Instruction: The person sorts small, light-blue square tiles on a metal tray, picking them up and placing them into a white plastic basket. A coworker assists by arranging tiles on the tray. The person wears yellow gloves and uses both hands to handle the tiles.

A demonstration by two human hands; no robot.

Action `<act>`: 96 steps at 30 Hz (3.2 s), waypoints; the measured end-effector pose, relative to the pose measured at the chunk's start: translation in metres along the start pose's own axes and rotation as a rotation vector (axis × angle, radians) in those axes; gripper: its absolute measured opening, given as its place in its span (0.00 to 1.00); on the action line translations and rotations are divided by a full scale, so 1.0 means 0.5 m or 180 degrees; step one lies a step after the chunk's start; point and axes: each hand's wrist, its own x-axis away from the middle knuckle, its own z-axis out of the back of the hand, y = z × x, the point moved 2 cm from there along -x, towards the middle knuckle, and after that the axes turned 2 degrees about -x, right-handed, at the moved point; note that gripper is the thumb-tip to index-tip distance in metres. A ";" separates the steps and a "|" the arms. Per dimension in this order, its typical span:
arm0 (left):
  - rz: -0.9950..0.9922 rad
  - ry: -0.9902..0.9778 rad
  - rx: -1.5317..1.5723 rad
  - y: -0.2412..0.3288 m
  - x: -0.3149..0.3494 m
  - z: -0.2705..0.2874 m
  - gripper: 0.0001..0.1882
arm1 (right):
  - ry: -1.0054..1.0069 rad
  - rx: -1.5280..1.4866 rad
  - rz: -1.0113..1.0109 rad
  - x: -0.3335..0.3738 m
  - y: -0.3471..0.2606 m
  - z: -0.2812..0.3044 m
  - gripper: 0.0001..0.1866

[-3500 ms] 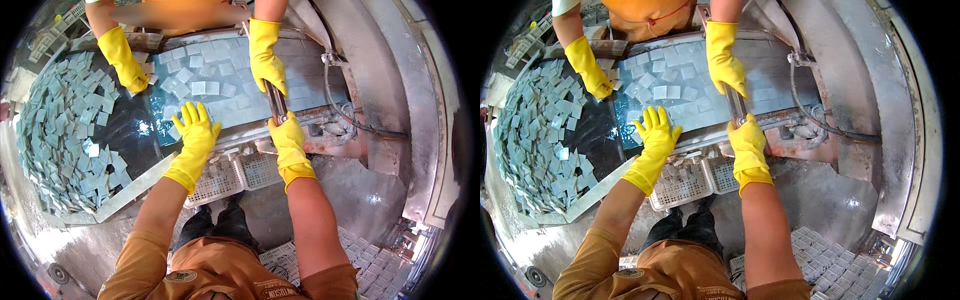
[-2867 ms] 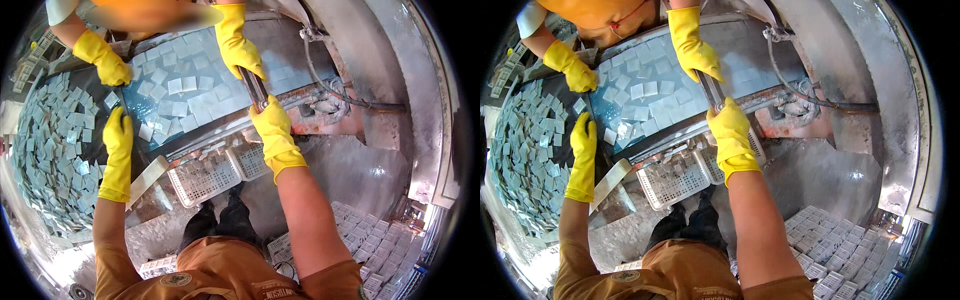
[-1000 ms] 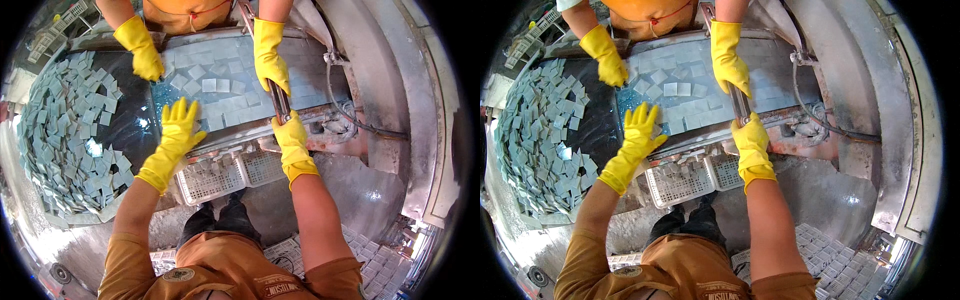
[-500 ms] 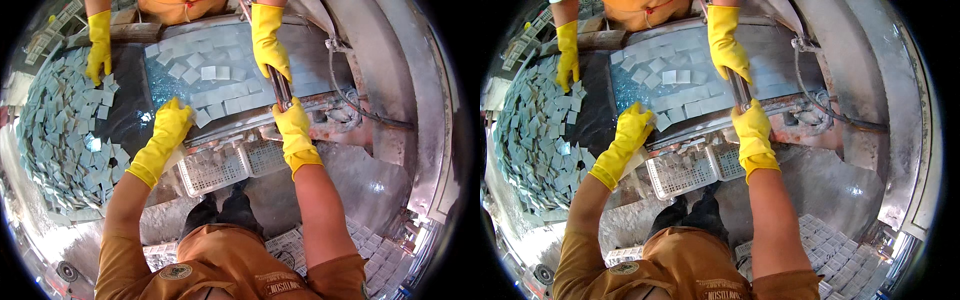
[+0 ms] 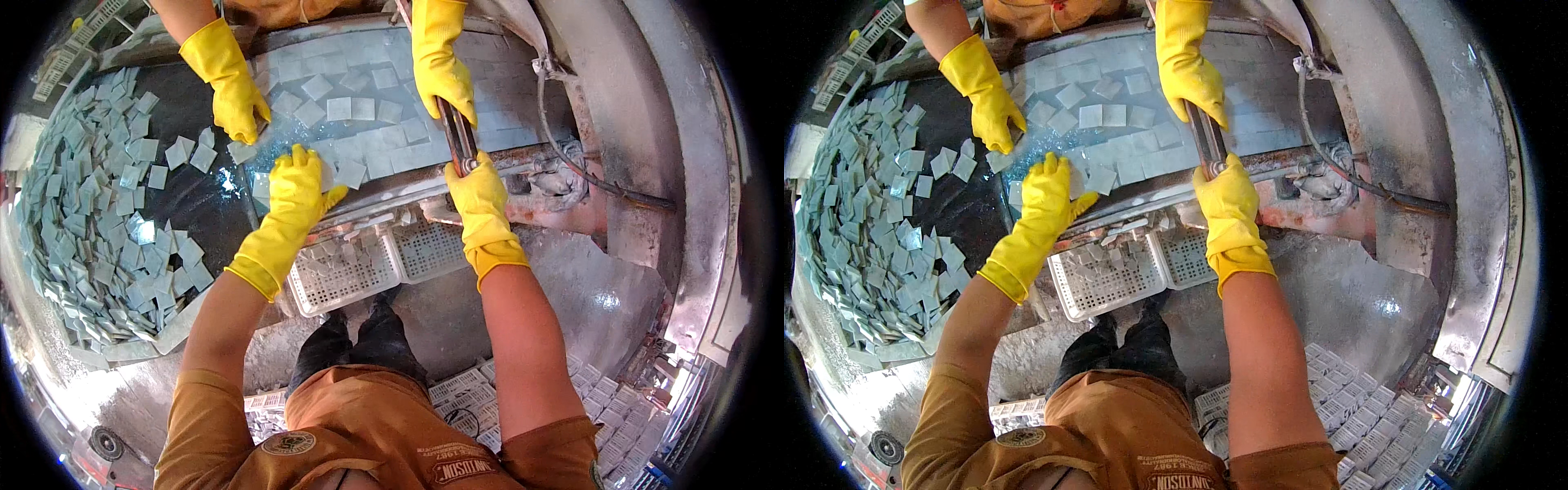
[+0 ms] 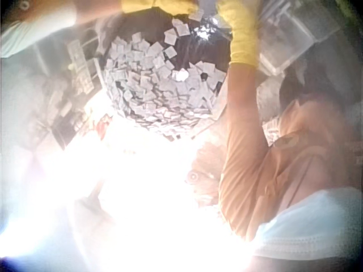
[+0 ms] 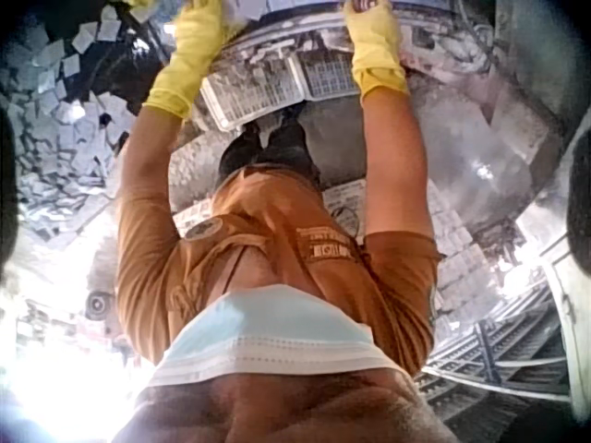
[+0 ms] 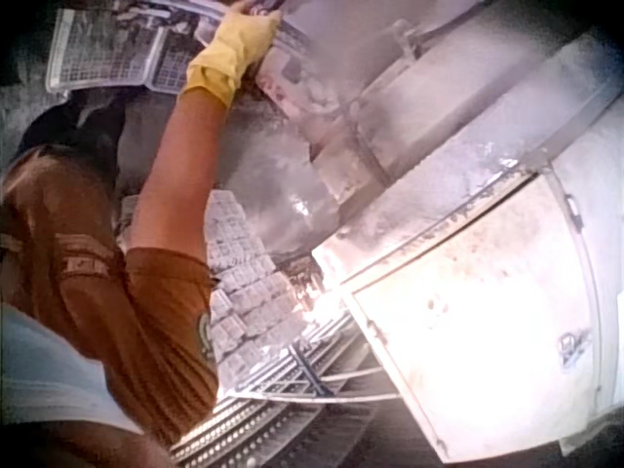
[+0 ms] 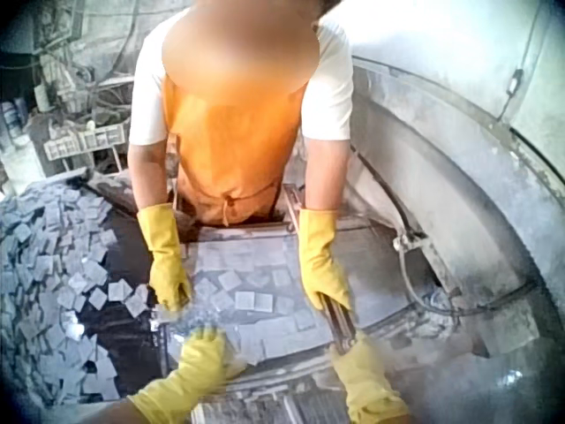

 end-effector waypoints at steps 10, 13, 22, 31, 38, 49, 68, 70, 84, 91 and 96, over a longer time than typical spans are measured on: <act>-0.0129 0.0056 0.0054 -0.023 0.040 0.083 0.47 | 0.0130 -0.0051 0.0096 0.003 0.005 -0.001 0.28; 0.0156 -0.0564 -0.0175 -0.102 0.053 0.092 0.44 | -0.0064 -0.0149 0.0026 0.006 -0.007 0.016 0.28; -0.0031 -0.0582 -0.0209 -0.081 0.060 0.058 0.33 | 0.0074 -0.0018 0.0134 -0.003 -0.006 0.000 0.32; 0.0328 -0.1496 -0.0702 -0.126 0.061 0.126 0.40 | 0.0014 -0.0154 0.0023 0.009 -0.010 0.013 0.26; 0.0704 -0.0661 0.0281 -0.156 0.030 0.073 0.33 | 0.0110 -0.0114 0.0059 0.000 0.006 -0.003 0.27; 0.0308 -0.0607 0.0408 -0.101 -0.045 0.023 0.24 | 0.0054 -0.0126 0.0057 0.004 0.002 0.002 0.31; 0.0296 -0.0057 0.0907 -0.160 0.057 -0.004 0.09 | -0.0046 -0.0171 0.0022 0.010 -0.005 0.016 0.29; 0.0280 0.0277 0.1054 -0.128 0.060 -0.023 0.08 | 0.0036 -0.0148 0.0085 0.004 -0.006 0.007 0.29; -0.1167 0.0739 0.0114 0.120 -0.076 -0.056 0.20 | -0.0083 -0.0045 -0.0084 -0.002 -0.011 0.003 0.33; -0.0880 0.0524 0.0101 0.098 -0.050 -0.035 0.14 | -0.0027 0.0017 -0.0016 -0.005 0.012 -0.008 0.33; -0.0078 0.0817 0.0356 -0.096 -0.008 0.028 0.25 | 0.0038 0.0028 0.0008 0.006 -0.002 0.012 0.30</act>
